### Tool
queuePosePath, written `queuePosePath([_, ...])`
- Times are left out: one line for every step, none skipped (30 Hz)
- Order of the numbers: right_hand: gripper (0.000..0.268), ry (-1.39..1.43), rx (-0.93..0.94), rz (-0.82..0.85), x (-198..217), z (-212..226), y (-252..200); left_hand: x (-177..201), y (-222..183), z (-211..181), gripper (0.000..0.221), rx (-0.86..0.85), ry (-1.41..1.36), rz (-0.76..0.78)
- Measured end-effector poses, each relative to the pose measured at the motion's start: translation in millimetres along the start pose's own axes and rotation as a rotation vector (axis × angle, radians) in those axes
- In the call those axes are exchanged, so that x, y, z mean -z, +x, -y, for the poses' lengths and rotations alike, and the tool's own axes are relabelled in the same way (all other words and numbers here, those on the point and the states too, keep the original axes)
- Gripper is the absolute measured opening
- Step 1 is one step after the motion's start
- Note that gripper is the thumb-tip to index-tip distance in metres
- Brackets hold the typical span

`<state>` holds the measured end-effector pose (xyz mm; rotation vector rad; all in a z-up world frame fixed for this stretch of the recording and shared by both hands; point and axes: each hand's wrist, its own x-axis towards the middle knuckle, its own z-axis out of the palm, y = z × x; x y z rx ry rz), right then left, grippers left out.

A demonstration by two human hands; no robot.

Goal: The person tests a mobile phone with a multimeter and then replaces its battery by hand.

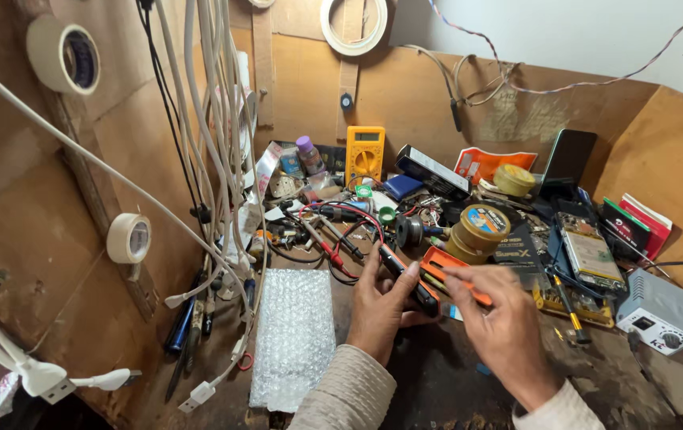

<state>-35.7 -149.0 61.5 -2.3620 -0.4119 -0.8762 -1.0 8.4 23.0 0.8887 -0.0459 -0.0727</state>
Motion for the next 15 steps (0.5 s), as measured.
queuePosePath([0.022, 0.123, -0.031, 0.035, 1.1, 4.2, -2.6, 1.6, 2.7, 2.3, 0.079, -0.001, 0.014, -0.002])
queuePosePath([0.022, 0.157, -0.052, 0.074, 0.9, 7.7, -5.3, 2.6, 3.4, 5.1, 0.079, 0.0, 0.03, -0.002])
queuePosePath([0.023, 0.192, -0.073, 0.113, 0.5, 10.2, -8.1, 2.8, 2.8, 7.8, 0.081, 0.013, 0.02, -0.002])
queuePosePath([0.025, 0.23, -0.091, 0.15, -1.0, 12.0, -9.5, 3.5, 3.3, 8.0, 0.082, 0.023, 0.013, -0.003])
queuePosePath([0.025, 0.239, -0.07, 0.145, -1.6, 12.2, -9.3, 4.2, 3.3, 7.1, 0.083, 0.032, 0.006, -0.004])
queuePosePath([0.025, 0.248, -0.051, 0.141, -1.4, 11.2, -8.5, 4.8, 2.5, 6.1, 0.083, 0.029, -0.003, 0.011])
queuePosePath([0.024, 0.256, -0.032, 0.136, -1.5, 10.5, -8.7, 5.0, 1.4, 4.6, 0.083, 0.025, -0.013, 0.026])
queuePosePath([0.024, 0.249, 0.009, 0.135, -0.7, 9.6, -8.9, 3.4, 1.0, 3.0, 0.083, 0.022, -0.024, 0.044])
queuePosePath([0.024, 0.242, 0.05, 0.135, 0.4, 8.7, -8.4, 2.0, 0.5, 0.9, 0.081, 0.048, -0.034, 0.044])
queuePosePath([0.024, 0.233, 0.092, 0.133, 1.4, 7.9, -7.6, 1.4, 0.1, -1.7, 0.078, 0.073, -0.045, 0.046])
queuePosePath([0.024, 0.225, 0.111, 0.129, 2.2, 7.3, -7.0, 1.3, -0.6, -4.0, 0.076, 0.098, -0.055, 0.048])
queuePosePath([0.023, 0.216, 0.129, 0.126, 3.4, 6.6, -7.2, 1.7, -2.1, -5.1, 0.07, 0.086, -0.069, 0.103])
queuePosePath([0.023, 0.207, 0.147, 0.123, 4.5, 6.1, -7.9, 2.3, -3.6, -5.7, 0.065, 0.073, -0.082, 0.159])
queuePosePath([0.022, 0.178, 0.148, 0.108, 5.0, 5.7, -8.5, 2.5, -4.2, -5.9, 0.06, 0.06, -0.096, 0.215])
queuePosePath([0.022, 0.15, 0.149, 0.094, 5.1, 5.4, -9.4, 2.5, -3.9, -5.8, 0.059, 0.095, -0.105, 0.245])
